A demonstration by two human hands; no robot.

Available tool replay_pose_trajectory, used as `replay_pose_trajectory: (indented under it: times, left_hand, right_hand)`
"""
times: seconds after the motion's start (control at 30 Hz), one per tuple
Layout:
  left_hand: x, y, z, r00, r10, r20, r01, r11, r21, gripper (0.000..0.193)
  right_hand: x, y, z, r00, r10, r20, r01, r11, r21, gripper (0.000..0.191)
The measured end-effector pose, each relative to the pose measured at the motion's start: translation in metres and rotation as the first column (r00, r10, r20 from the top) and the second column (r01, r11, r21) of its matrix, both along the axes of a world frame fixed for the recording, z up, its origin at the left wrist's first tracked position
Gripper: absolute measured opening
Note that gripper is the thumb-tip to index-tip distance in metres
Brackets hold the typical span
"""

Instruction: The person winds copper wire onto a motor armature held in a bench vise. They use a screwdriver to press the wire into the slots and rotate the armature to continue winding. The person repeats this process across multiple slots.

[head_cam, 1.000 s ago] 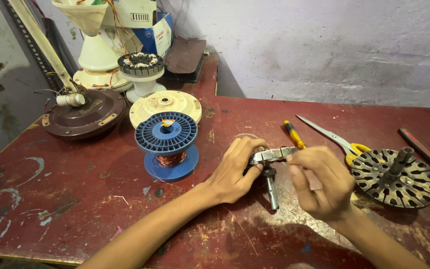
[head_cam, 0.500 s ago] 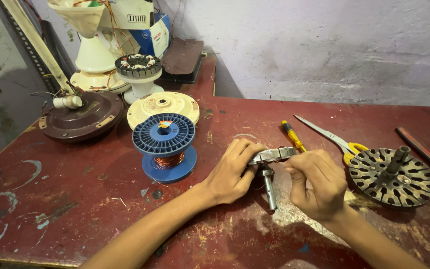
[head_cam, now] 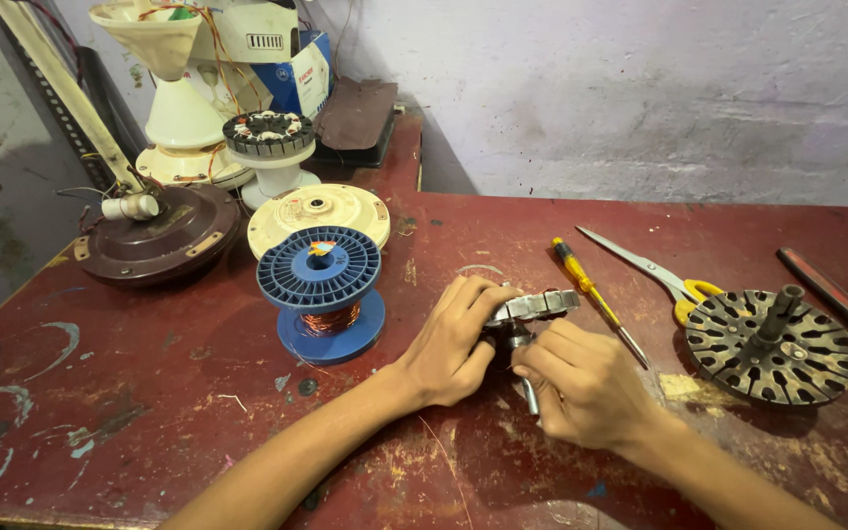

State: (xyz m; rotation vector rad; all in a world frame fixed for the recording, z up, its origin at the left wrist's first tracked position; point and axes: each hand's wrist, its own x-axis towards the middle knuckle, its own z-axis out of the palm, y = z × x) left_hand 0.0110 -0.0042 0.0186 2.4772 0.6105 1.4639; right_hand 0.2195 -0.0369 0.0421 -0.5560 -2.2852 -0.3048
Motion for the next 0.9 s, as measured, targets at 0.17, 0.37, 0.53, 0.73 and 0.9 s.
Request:
replay_pose_trajectory:
  times: [0.17,0.37,0.53,0.73,0.9]
  left_hand:
    - [-0.002,-0.001,0.000,0.999,-0.030,0.036,0.031,1.000,-0.008,0.057]
    - [-0.002,0.002,-0.002,0.999,-0.029,0.021,0.028,1.000,0.011,0.056]
    - [-0.002,0.003,-0.004,1.000,-0.025,0.017,0.025,1.000,0.009,0.057]
    - [-0.002,0.002,-0.004,1.000,-0.011,0.004,0.011,1.000,0.029,0.061]
    - [-0.003,0.001,-0.003,1.000,-0.010,-0.017,0.011,1.000,0.030,0.065]
  right_hand:
    - [-0.008,-0.005,-0.004,0.997,0.033,-0.069,-0.034,0.999,-0.010,0.014]
    - [-0.006,-0.005,-0.008,0.989,0.089,-0.119,-0.090,0.996,0.003,0.024]
    - [-0.005,0.001,-0.016,0.981,0.014,-0.191,-0.044,0.987,-0.154,0.016]
    - [-0.004,0.004,-0.022,0.976,-0.121,-0.182,0.058,0.946,-0.318,0.009]
    - [-0.006,0.002,-0.022,0.981,-0.123,-0.148,0.045,0.895,-0.445,0.008]
